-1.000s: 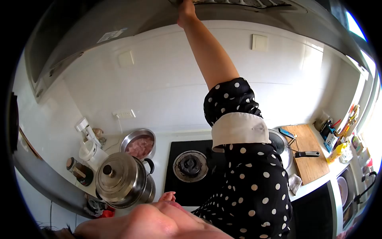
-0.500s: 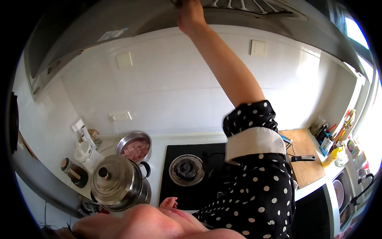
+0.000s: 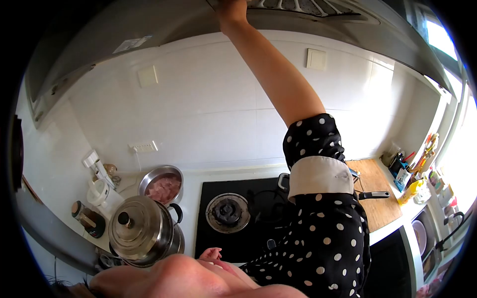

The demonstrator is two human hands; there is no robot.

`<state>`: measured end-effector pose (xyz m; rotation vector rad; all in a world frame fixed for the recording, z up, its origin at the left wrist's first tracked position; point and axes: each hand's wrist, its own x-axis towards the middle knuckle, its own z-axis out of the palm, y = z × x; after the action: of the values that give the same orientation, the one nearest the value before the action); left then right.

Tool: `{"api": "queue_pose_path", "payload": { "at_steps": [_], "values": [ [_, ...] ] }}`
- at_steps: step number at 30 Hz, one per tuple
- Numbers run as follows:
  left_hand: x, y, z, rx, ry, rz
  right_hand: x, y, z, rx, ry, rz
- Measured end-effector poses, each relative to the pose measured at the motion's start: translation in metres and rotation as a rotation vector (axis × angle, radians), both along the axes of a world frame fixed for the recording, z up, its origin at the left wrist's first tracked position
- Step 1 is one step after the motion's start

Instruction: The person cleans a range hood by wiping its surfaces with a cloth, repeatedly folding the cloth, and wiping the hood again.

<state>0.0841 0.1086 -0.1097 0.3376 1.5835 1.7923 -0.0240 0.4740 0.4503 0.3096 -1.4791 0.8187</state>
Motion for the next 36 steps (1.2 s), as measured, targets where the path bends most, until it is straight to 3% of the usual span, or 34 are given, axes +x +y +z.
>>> {"api": "queue_pose_path", "payload": {
  "at_steps": [3, 9, 12, 14, 17, 20, 23, 26, 29, 32, 34, 36],
  "values": [
    [-0.003, 0.002, 0.005, -0.012, 0.031, -0.031, 0.014, -0.022, -0.005, -0.114, 0.113, 0.172],
    [-0.01, 0.009, 0.01, -0.004, 0.042, -0.097, 0.009, 0.004, 0.009, -0.047, 0.127, -0.121],
    [-0.015, 0.01, 0.008, 0.018, 0.051, -0.065, 0.032, 0.004, 0.034, -0.155, 0.321, 0.199],
    [-0.012, 0.009, 0.007, -0.015, 0.066, -0.02, 0.033, 0.012, 0.041, -0.15, 0.381, 0.222],
    [-0.013, 0.007, 0.002, -0.004, 0.128, -0.041, 0.034, -0.012, 0.018, -0.166, 0.136, -0.023],
    [-0.017, 0.01, -0.014, 0.017, 0.173, -0.057, 0.03, 0.005, 0.013, -0.106, 0.124, -0.176],
    [-0.019, 0.012, -0.001, -0.044, 0.272, -0.087, 0.018, 0.027, 0.01, -0.053, 0.111, -0.324],
    [-0.019, 0.013, 0.012, -0.087, 0.415, -0.072, 0.023, 0.089, 0.051, -0.023, 0.426, 0.095],
    [-0.015, 0.012, 0.016, -0.09, 0.474, -0.041, 0.021, 0.027, 0.025, -0.225, 0.209, -0.056],
    [-0.015, 0.011, 0.013, -0.07, 0.468, -0.065, -0.004, 0.043, -0.002, 0.474, 0.371, -0.88],
    [-0.016, 0.012, 0.021, -0.111, 0.52, -0.068, 0.02, 0.024, 0.014, -0.136, 0.081, -0.036],
    [-0.017, 0.011, 0.028, -0.134, 0.556, -0.061, 0.028, 0.033, 0.031, -0.24, 0.096, 0.217]
  ]
}}
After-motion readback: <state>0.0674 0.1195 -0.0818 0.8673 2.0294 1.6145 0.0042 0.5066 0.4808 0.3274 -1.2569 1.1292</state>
